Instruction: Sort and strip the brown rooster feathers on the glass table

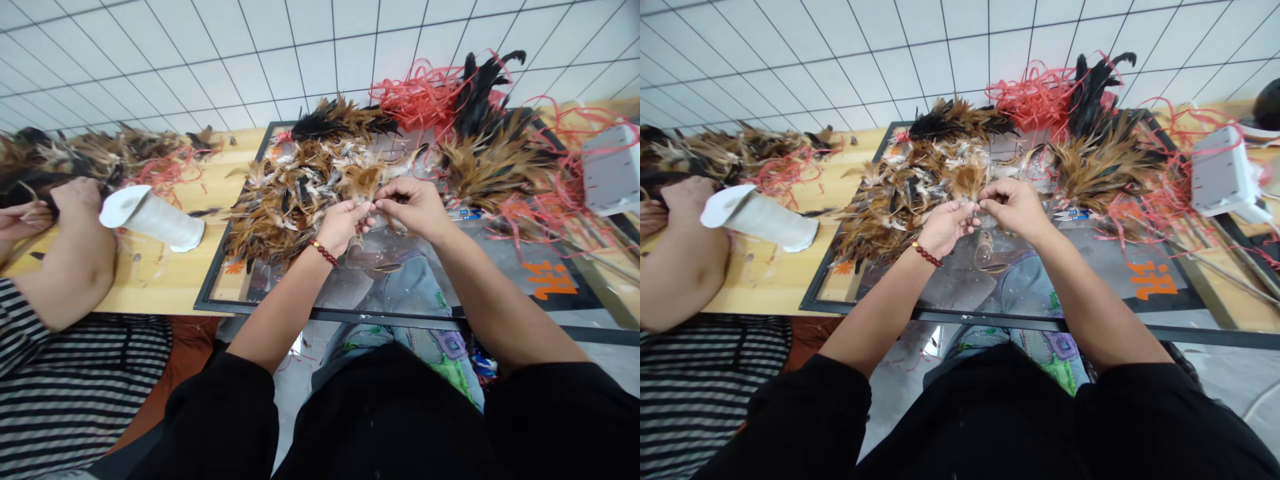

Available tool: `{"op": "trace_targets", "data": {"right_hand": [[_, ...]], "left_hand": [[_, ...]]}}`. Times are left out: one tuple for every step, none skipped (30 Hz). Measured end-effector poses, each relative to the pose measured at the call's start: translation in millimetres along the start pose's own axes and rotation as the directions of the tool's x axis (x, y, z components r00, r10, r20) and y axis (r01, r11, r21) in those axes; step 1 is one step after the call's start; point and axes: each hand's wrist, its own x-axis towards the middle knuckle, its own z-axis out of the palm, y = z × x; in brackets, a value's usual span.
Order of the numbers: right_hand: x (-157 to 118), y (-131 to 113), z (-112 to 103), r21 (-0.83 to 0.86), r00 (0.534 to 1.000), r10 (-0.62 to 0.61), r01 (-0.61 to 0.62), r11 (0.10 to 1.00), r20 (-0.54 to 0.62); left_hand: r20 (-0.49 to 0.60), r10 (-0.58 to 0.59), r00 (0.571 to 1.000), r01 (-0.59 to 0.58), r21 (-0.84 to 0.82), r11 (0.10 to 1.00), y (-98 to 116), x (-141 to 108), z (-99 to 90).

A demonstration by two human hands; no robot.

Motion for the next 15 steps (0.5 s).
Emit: {"op": "trace_targets", "data": {"right_hand": [[1,2,1,0.012,1.0,-0.003,0.003,1.0,-0.003],[2,5,2,0.03,1.0,0.002,-0.002,1.0,-0.021],[3,9,2,0.051,0.998,0.016,-0.013,0.999,-0.058],[5,12,2,0.077,0.993,0.041,-0.033,0.996,-0.115],[7,15,0,0.112,0.98,0.083,-0.063,0.992,-0.181],[8,17,-1,0.157,0.961,0.146,-0.111,0.981,-0.235],[9,18,-3,0.21,0.941,0.23,-0.18,0.961,-0.247],[9,16,-6,0.267,0.927,0.321,-0.265,0.926,-0.193],[8,13,-8,0.317,0.914,0.4,-0.359,0.878,-0.072],[7,7,-9,0.35,0.891,0.445,-0.447,0.823,0.09],[5,1,-10,0.369,0.856,0.45,-0.516,0.773,0.254],[3,-6,-10,0.389,0.822,0.423,-0.558,0.733,0.382],[2,-13,-9,0.421,0.806,0.389,-0.572,0.704,0.446],[0,-19,-7,0.458,0.806,0.362,-0.572,0.68,0.469],[0,-23,-5,0.493,0.816,0.35,-0.563,0.664,0.461]], "left_hand": [[0.023,-0.02,1.0,0.02,0.007,1.0,0,-1,-0.1],[0.044,-0.033,0.998,0.033,0.001,0.999,1,-1,-0.2],[0.061,-0.038,0.997,0.039,-0.018,0.999,2,-2,-0.1],[0.074,-0.031,0.997,0.035,-0.049,0.998,3,-3,0.1],[0.083,-0.013,0.996,0.021,-0.09,0.996,4,-4,0.3],[0.085,0.011,0.996,0.001,-0.134,0.991,6,-4,0.4],[0.086,0.035,0.996,-0.02,-0.173,0.985,7,-5,0.5],[0.083,0.056,0.995,-0.038,-0.205,0.978,8,-5,0.5],[0.078,0.07,0.994,-0.051,-0.228,0.972,8,-5,0.4],[0.074,0.075,0.994,-0.056,-0.241,0.969,9,-5,0.2],[0.074,0.073,0.995,-0.053,-0.247,0.968,9,-5,0.0],[0.08,0.064,0.995,-0.042,-0.245,0.968,9,-5,-0.3],[0.092,0.051,0.994,-0.027,-0.241,0.97,9,-5,-0.5],[0.109,0.035,0.993,-0.009,-0.233,0.972,8,-5,-0.8],[0.13,0.018,0.991,0.012,-0.222,0.975,8,-6,-1.0]]}}
